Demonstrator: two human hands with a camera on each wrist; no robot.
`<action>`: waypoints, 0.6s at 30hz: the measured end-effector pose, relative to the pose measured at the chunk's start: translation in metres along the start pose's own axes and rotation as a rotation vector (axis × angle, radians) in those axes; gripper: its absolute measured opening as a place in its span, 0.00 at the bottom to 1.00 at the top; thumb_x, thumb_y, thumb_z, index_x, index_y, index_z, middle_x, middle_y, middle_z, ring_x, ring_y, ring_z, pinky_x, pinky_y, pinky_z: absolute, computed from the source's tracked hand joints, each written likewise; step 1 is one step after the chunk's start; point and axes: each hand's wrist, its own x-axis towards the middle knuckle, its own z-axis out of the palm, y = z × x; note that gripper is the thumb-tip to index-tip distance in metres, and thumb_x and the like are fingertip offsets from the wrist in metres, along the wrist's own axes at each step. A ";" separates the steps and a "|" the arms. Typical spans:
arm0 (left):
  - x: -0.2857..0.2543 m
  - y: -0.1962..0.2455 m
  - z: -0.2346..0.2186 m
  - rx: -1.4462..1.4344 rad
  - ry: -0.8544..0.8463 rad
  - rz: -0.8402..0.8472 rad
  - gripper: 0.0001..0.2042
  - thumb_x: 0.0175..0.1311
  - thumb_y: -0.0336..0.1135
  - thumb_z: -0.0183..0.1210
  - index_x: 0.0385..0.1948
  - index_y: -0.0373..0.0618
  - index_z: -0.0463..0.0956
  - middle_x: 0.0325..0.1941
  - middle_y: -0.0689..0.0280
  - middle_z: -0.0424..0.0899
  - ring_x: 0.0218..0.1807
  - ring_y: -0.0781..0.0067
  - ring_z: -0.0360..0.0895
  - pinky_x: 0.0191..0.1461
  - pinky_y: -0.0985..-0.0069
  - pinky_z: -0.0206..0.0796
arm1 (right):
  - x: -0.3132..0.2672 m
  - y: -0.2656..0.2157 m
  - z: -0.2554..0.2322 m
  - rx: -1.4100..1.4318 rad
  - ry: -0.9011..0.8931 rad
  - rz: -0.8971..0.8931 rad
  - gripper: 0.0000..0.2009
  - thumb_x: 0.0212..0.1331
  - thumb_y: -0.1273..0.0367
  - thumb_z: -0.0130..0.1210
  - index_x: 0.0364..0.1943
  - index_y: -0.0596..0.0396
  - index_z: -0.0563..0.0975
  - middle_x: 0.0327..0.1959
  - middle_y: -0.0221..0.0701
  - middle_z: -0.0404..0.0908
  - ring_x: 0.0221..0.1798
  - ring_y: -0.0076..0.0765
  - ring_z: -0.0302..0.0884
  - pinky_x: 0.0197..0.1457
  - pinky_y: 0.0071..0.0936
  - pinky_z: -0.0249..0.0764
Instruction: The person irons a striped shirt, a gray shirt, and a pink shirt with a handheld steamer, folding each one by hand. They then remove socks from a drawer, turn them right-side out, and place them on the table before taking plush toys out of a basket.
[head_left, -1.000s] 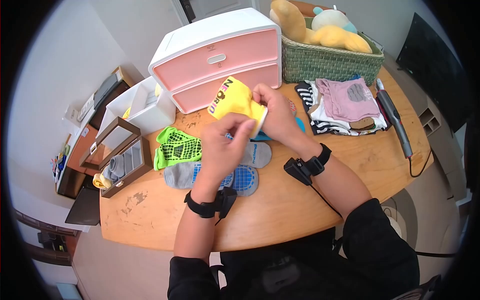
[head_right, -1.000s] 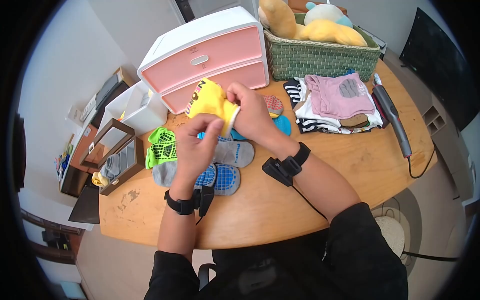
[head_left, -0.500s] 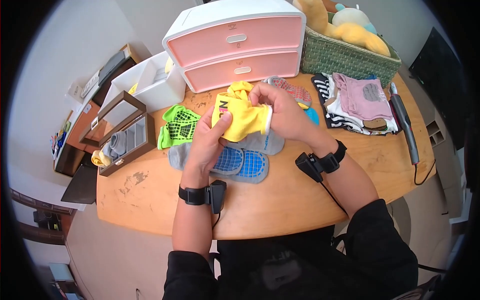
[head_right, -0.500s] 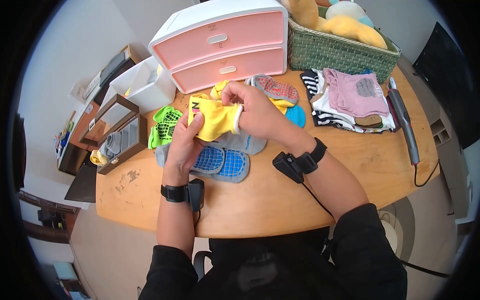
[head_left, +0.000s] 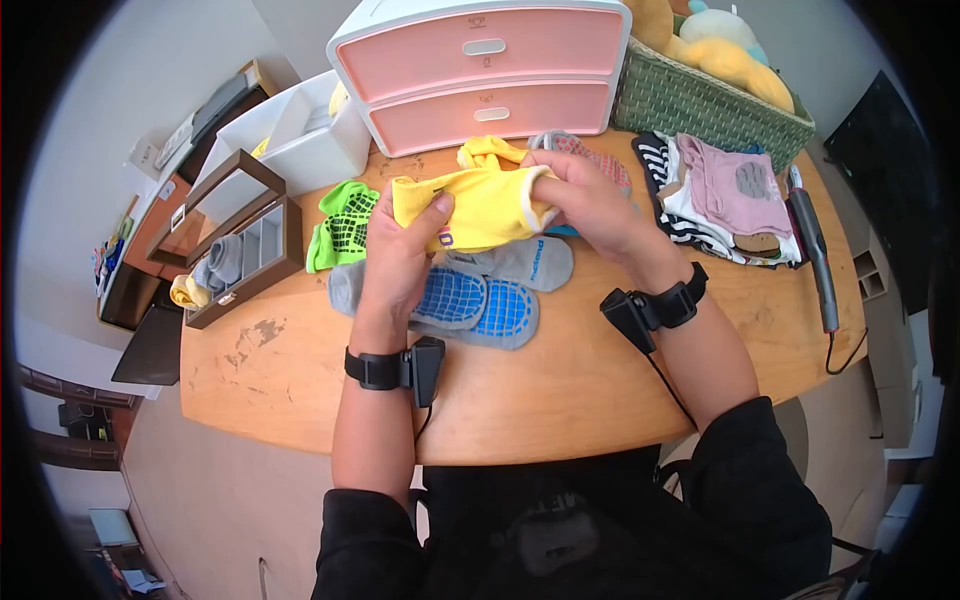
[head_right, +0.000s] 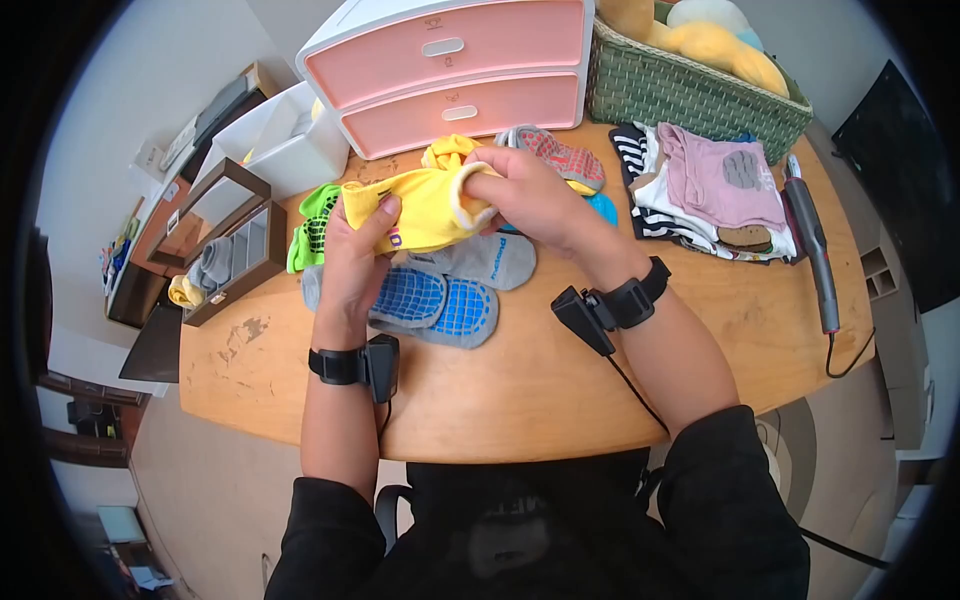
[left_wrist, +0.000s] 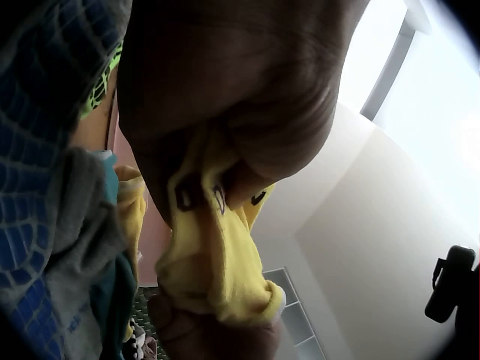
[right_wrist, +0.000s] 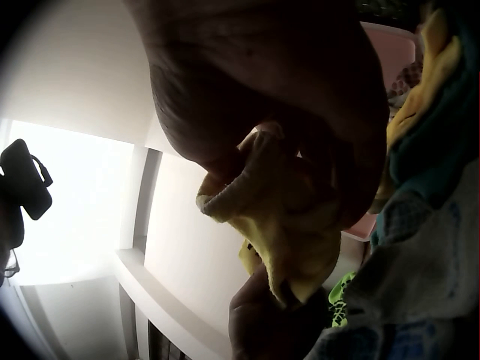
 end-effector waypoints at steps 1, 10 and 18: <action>0.000 0.000 -0.001 0.007 0.004 0.005 0.13 0.68 0.24 0.63 0.52 0.39 0.74 0.49 0.63 0.84 0.49 0.76 0.83 0.54 0.75 0.77 | -0.001 -0.003 -0.001 -0.039 0.005 0.018 0.13 0.71 0.64 0.51 0.52 0.55 0.79 0.37 0.22 0.83 0.36 0.14 0.79 0.37 0.17 0.75; 0.002 0.000 0.000 -0.019 0.045 0.006 0.13 0.70 0.24 0.62 0.53 0.41 0.72 0.47 0.64 0.84 0.47 0.76 0.83 0.52 0.76 0.79 | -0.001 -0.006 -0.002 -0.173 0.214 -0.097 0.13 0.68 0.63 0.61 0.46 0.58 0.84 0.36 0.25 0.86 0.34 0.16 0.80 0.39 0.21 0.77; 0.004 0.001 -0.001 -0.008 0.105 0.036 0.11 0.71 0.25 0.61 0.52 0.41 0.73 0.49 0.62 0.85 0.48 0.74 0.84 0.52 0.73 0.80 | 0.000 -0.006 -0.013 -0.142 0.078 -0.030 0.09 0.67 0.67 0.63 0.45 0.57 0.82 0.38 0.25 0.86 0.36 0.17 0.81 0.39 0.19 0.77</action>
